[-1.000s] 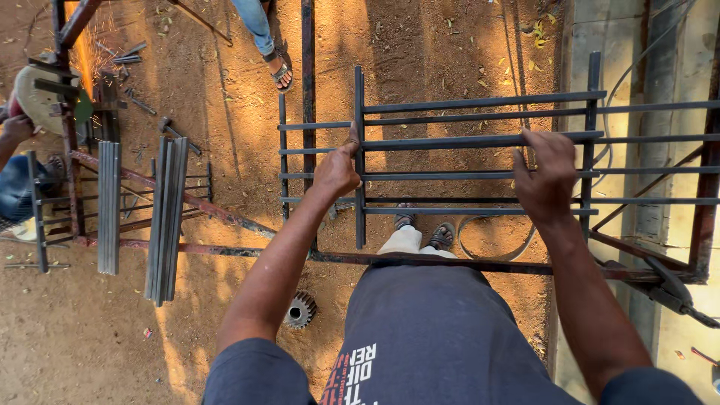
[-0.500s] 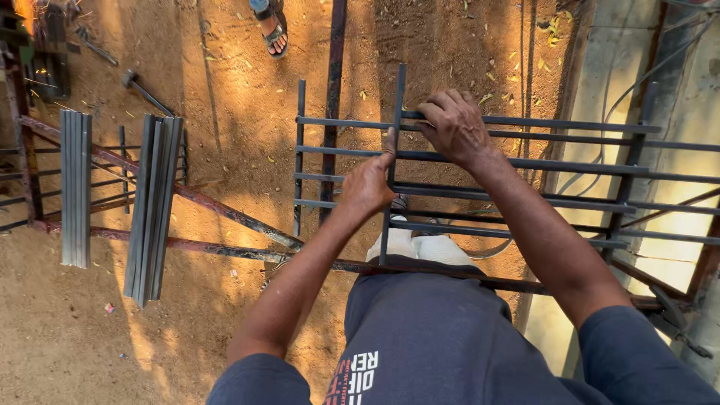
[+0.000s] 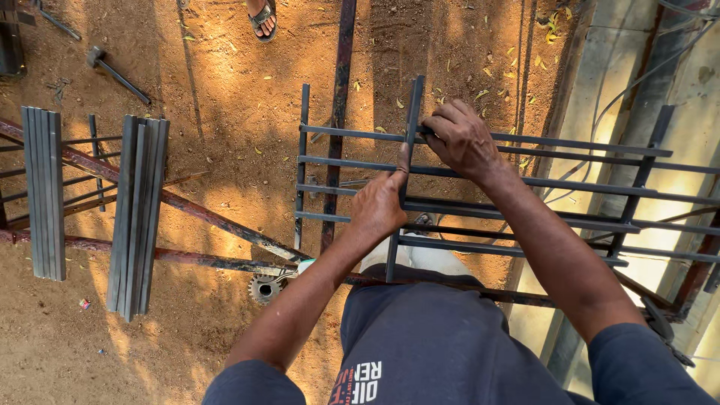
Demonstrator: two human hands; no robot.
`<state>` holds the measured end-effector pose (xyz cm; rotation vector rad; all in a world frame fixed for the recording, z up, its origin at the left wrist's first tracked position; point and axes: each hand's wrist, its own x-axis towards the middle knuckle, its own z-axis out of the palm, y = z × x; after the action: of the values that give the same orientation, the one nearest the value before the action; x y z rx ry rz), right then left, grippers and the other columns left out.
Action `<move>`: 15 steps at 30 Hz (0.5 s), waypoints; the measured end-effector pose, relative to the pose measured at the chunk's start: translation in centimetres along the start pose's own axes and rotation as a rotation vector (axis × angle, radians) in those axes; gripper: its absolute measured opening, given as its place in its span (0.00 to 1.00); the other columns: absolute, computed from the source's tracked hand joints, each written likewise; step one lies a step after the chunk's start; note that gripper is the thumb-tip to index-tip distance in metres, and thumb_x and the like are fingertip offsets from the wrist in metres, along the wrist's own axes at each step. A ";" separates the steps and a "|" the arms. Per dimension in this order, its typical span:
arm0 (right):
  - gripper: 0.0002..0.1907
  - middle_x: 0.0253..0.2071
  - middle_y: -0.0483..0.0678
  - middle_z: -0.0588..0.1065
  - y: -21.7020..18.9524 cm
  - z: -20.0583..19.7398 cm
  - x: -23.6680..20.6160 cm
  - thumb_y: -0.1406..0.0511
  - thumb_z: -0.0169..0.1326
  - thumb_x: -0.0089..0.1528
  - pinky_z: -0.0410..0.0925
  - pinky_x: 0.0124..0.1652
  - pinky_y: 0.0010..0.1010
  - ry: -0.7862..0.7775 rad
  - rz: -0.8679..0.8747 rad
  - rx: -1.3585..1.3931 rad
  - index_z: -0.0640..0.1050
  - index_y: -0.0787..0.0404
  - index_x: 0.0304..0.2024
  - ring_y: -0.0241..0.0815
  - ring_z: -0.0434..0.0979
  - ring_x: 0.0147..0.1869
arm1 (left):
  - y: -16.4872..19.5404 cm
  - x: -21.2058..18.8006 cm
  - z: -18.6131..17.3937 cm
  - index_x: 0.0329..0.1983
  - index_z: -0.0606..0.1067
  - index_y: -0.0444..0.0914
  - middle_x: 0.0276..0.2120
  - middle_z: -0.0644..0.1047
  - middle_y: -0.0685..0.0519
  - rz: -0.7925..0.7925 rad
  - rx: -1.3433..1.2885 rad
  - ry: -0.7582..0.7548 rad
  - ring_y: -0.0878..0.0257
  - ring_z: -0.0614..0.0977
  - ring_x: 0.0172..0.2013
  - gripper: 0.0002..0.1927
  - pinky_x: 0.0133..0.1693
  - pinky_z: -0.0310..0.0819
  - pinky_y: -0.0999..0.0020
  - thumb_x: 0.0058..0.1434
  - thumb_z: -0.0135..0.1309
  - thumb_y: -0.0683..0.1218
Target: The person picks up several metal bars, places them into a frame on a workbench, aligns them using a measuring tape, and then uses a welding torch to secure the bars to the frame.
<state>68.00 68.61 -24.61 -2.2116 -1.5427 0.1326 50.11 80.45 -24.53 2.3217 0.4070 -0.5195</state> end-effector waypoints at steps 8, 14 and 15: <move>0.09 0.39 0.52 0.77 0.6 0.5 -0.1 0.66 0.64 0.62 0.72 0.46 0.38 0.032 -0.017 0.032 0.81 0.67 0.41 0.47 0.74 0.44 | 0.1 0.1 -0.4 0.79 0.37 0.48 0.48 0.77 0.38 0.013 -0.032 0.007 0.41 0.81 0.49 0.65 0.48 0.79 0.48 0.45 0.65 0.39; 0.09 0.40 0.51 0.77 1.1 1.4 -0.6 0.65 0.63 0.65 0.73 0.45 0.36 0.024 0.006 0.001 0.82 0.65 0.42 0.44 0.76 0.45 | 0.0 0.2 -0.5 0.80 0.38 0.49 0.45 0.77 0.40 0.005 -0.018 0.005 0.43 0.81 0.46 0.64 0.45 0.79 0.48 0.46 0.64 0.37; 0.09 0.40 0.51 0.77 1.2 1.5 -0.6 0.64 0.63 0.65 0.73 0.45 0.36 0.024 0.005 -0.002 0.82 0.65 0.42 0.43 0.76 0.45 | 0.0 0.2 -0.5 0.80 0.38 0.49 0.43 0.77 0.41 -0.012 -0.011 -0.025 0.45 0.82 0.45 0.63 0.44 0.80 0.50 0.47 0.63 0.37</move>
<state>68.35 68.18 -26.57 -2.2111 -1.5249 0.1062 50.42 80.84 -24.27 2.3008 0.4113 -0.5507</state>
